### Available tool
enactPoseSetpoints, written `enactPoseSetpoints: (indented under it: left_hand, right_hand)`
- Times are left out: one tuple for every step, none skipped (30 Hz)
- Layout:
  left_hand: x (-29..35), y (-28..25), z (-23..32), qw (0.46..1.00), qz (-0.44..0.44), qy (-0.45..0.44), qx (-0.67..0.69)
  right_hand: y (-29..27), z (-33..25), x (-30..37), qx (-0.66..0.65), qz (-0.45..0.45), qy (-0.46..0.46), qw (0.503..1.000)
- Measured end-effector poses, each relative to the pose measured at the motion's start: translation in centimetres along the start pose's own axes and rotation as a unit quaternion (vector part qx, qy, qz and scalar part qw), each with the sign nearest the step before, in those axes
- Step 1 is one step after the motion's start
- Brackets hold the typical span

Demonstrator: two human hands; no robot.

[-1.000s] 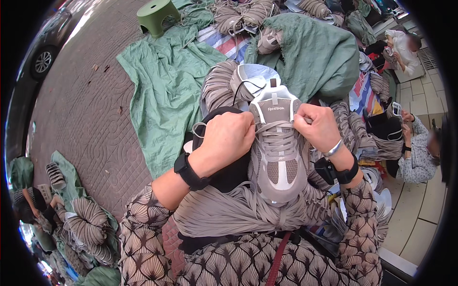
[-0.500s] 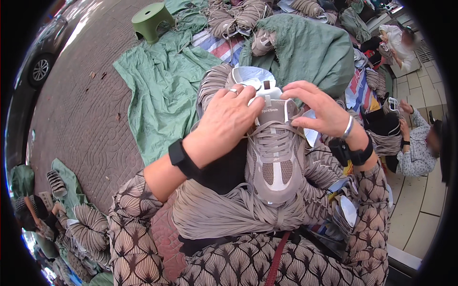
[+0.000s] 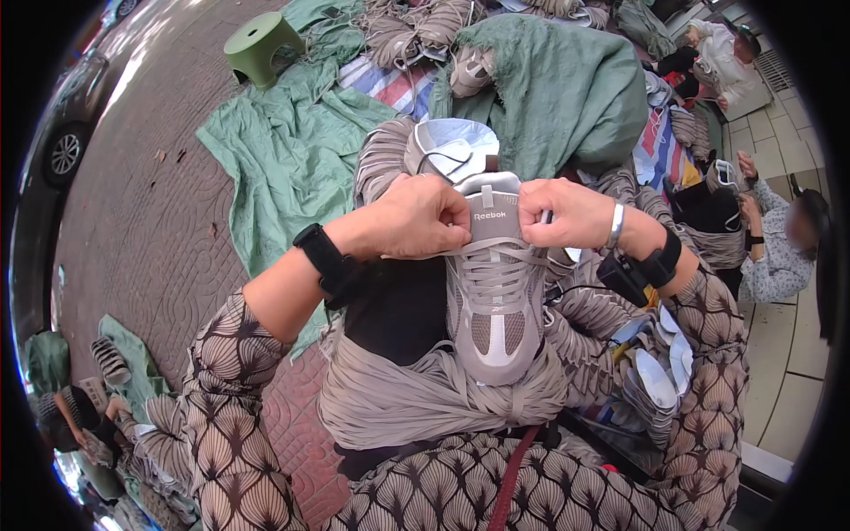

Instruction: The person threads a long shoelace through the eyelets of a Reebok sneaker, pulling the lace tight and arranging it across the tongue. They continue threading the lace through the upper eyelets and finish by tying a knot.

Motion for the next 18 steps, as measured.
enactPoseSetpoints:
  left_hand:
    - [-0.3, 0.4, -0.8, 0.998, 0.011, -0.022, 0.056]
    - [-0.5, 0.3, -1.1, 0.993, 0.025, -0.042, 0.107]
    - [-1.0, -0.5, -0.7, 0.973, 0.046, -0.039, 0.224]
    - [-1.6, -1.5, -0.6, 0.948, 0.072, -0.061, 0.302]
    - [-2.8, -3.1, 0.0, 0.925, 0.134, -0.027, 0.353]
    - [-3.5, -4.9, 0.0, 0.895, 0.201, -0.002, 0.397]
    - [-4.6, -6.3, -0.4, 0.877, 0.23, -0.003, 0.422]
    - [-5.4, -7.9, -0.7, 0.877, 0.266, 0.008, 0.4]
    - [-5.6, -9.2, -1.1, 0.874, 0.282, 0.01, 0.396]
    - [-5.6, -10.5, -1.6, 0.871, 0.296, 0.014, 0.392]
    - [-5.7, -11.1, -2.1, 0.87, 0.304, 0.014, 0.388]
    - [-5.9, -11.2, -2.4, 0.872, 0.298, 0.015, 0.389]
    - [-5.9, -11.4, -2.4, 0.874, 0.291, 0.017, 0.389]
    - [-6.0, -11.0, -2.5, 0.876, 0.28, 0.017, 0.392]
    - [-6.3, -10.7, -2.5, 0.869, 0.281, 0.021, 0.407]
    - [-6.4, -10.3, -2.6, 0.862, 0.279, 0.024, 0.423]
    - [-6.2, -10.2, -2.7, 0.855, 0.28, 0.026, 0.436]
    - [-6.0, -10.0, -2.7, 0.848, 0.281, 0.029, 0.448]
  right_hand:
    - [0.1, 0.1, -0.3, 0.005, 0.009, 0.016, 1.0]
    - [-0.7, -0.1, -0.9, -0.008, 0.074, 0.001, 0.997]
    - [-2.0, 0.3, -2.0, -0.023, 0.142, -0.016, 0.989]
    - [-3.5, 1.0, -3.1, -0.038, 0.208, -0.033, 0.977]
    - [-6.7, 1.9, -3.8, -0.123, 0.288, -0.017, 0.95]
    - [-9.5, 2.8, -5.1, -0.214, 0.357, -0.013, 0.909]
    - [-11.2, 3.9, -5.8, -0.296, 0.357, 0.014, 0.886]
    - [-12.4, 4.9, -6.7, -0.381, 0.35, 0.037, 0.855]
    - [-12.5, 4.7, -7.6, -0.466, 0.332, 0.061, 0.818]
    - [-12.0, 4.0, -8.4, -0.463, 0.305, 0.066, 0.829]
    - [-10.7, 2.4, -8.8, -0.457, 0.279, 0.077, 0.841]
    - [-9.4, 1.0, -9.1, -0.449, 0.254, 0.091, 0.852]
    - [-8.7, -0.2, -9.1, -0.461, 0.234, 0.082, 0.852]
    - [-8.2, -0.6, -8.8, -0.47, 0.233, 0.066, 0.849]
    - [-7.8, -0.8, -8.6, -0.48, 0.231, 0.051, 0.845]
    - [-7.5, -0.9, -8.3, -0.489, 0.229, 0.035, 0.841]
    - [-7.4, -0.9, -8.0, -0.508, 0.216, 0.027, 0.833]
    - [-7.0, -1.0, -7.9, -0.513, 0.209, 0.017, 0.833]
Point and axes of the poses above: each hand's wrist, its own x-axis away from the middle knuckle, its own y-axis out of the palm, z = x × y, the point moved 5 cm from there along -x, towards the middle knuckle, and after that the axes turned 2 degrees about -x, right-handed, at the moved point
